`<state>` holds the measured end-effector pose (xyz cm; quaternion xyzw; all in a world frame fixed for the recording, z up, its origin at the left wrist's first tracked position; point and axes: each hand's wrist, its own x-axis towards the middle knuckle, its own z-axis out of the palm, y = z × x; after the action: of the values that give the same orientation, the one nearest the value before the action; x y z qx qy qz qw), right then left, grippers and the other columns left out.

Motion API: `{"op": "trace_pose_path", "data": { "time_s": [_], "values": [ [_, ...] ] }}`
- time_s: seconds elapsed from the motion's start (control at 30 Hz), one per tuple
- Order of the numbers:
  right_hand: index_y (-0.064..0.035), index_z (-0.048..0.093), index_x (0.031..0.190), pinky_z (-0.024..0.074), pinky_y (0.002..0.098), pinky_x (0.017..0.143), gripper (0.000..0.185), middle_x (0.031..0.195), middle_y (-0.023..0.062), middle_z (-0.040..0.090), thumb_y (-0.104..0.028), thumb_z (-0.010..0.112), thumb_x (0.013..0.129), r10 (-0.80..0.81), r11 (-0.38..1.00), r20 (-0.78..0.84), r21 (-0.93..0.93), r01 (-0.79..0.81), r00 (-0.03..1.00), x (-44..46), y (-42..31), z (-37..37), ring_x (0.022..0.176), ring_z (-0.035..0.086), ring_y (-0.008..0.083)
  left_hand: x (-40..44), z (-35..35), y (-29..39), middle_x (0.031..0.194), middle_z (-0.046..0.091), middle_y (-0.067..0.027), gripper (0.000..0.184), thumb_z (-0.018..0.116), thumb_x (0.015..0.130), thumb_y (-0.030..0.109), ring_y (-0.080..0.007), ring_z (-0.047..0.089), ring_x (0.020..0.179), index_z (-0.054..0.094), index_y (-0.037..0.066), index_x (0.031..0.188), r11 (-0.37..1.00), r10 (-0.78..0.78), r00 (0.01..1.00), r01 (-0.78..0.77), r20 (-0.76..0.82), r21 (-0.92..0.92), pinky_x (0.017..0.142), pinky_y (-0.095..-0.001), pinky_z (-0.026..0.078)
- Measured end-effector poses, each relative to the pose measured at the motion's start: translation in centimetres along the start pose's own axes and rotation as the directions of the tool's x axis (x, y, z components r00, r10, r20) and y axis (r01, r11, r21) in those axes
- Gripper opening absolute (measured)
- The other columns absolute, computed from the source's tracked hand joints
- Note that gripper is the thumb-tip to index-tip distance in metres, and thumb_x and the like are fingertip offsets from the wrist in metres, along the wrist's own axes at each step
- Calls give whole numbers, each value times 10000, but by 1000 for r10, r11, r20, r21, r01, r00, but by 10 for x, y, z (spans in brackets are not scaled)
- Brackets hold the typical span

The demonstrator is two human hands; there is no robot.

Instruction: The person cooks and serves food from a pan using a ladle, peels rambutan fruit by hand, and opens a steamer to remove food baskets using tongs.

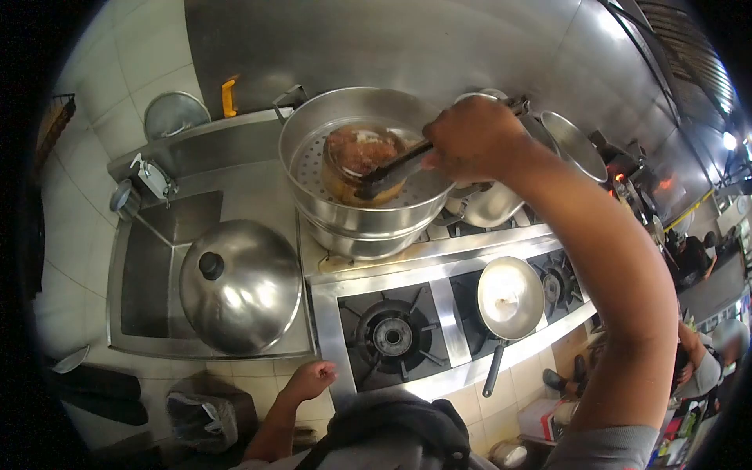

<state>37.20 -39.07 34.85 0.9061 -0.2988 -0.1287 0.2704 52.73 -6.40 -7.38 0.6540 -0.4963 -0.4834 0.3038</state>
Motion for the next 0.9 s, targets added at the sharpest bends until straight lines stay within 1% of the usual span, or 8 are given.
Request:
{"op": "trace_pose_path", "data": {
  "time_s": [0.23, 0.4, 0.5, 0.53, 0.6, 0.77, 0.87, 0.9],
  "values": [
    [-134, 694, 991, 526, 417, 847, 348, 953, 107, 680, -446, 596, 870, 223, 974, 16, -33, -222, 975, -61, 40, -51, 979, 642, 288, 17, 11, 66, 831, 665, -60, 364, 687, 864, 273, -122, 589, 723, 652, 23, 1127, 994, 103, 989, -99, 103, -43, 676, -275, 485],
    [-114, 695, 933, 525, 457, 755, 317, 815, 120, 672, -404, 665, 812, 265, 962, -106, -40, -270, 958, -157, 76, -46, 854, 655, 343, 28, 51, 110, 806, 660, -22, 339, 676, 874, 247, -84, 570, 705, 655, 25, 1131, 977, 209, 952, -196, 222, -78, 665, -256, 478],
    [-110, 698, 908, 531, 455, 727, 305, 800, 117, 673, -398, 672, 810, 362, 926, -30, -100, -363, 932, -242, 79, -45, 832, 659, 339, 25, 86, 137, 787, 643, -26, 363, 678, 879, 249, -74, 538, 679, 641, 0, 1140, 980, 200, 912, -190, 357, -62, 650, -245, 471],
    [-93, 652, 810, 498, 443, 693, 303, 721, 92, 643, -392, 698, 785, 359, 925, -113, -92, -369, 927, -276, 82, -31, 760, 646, 316, 24, 100, 138, 792, 644, -26, 355, 677, 879, 244, -76, 539, 680, 644, 1, 1136, 980, 199, 893, -193, 404, -56, 652, -244, 471],
    [-74, 654, 869, 528, 454, 660, 359, 767, 128, 659, -429, 626, 828, 498, 864, 232, -210, -457, 835, -332, 74, -50, 765, 667, 322, 27, 134, 126, 812, 648, -24, 339, 683, 871, 228, -81, 543, 694, 655, 8, 1128, 966, 247, 841, -250, 482, -60, 667, -239, 473],
    [-48, 650, 773, 533, 432, 596, 354, 678, 129, 647, -394, 606, 835, 550, 835, 302, -203, -511, 779, -513, 46, -34, 681, 673, 313, 8, 212, 158, 845, 655, -29, 329, 695, 854, 198, -72, 555, 752, 664, -7, 1110, 985, 146, 697, -169, 702, -37, 703, -247, 476],
    [-68, 652, 759, 525, 418, 636, 313, 703, 115, 652, -377, 653, 805, 698, 695, 433, -213, -687, 571, -617, 13, -13, 726, 671, 299, -2, 264, 169, 828, 630, -18, 321, 672, 863, 157, -73, 549, 752, 646, -38, 1117, 959, 101, 594, -273, 798, 82, 706, -230, 464],
    [-90, 651, 818, 505, 422, 682, 322, 732, 92, 639, -407, 694, 788, 741, 652, 369, -195, -733, 561, -661, -4, 6, 767, 653, 286, -6, 280, 172, 821, 624, -14, 321, 669, 865, 153, -74, 546, 746, 643, -38, 1122, 954, 82, 570, -283, 818, 102, 700, -228, 462]
  ]
}}
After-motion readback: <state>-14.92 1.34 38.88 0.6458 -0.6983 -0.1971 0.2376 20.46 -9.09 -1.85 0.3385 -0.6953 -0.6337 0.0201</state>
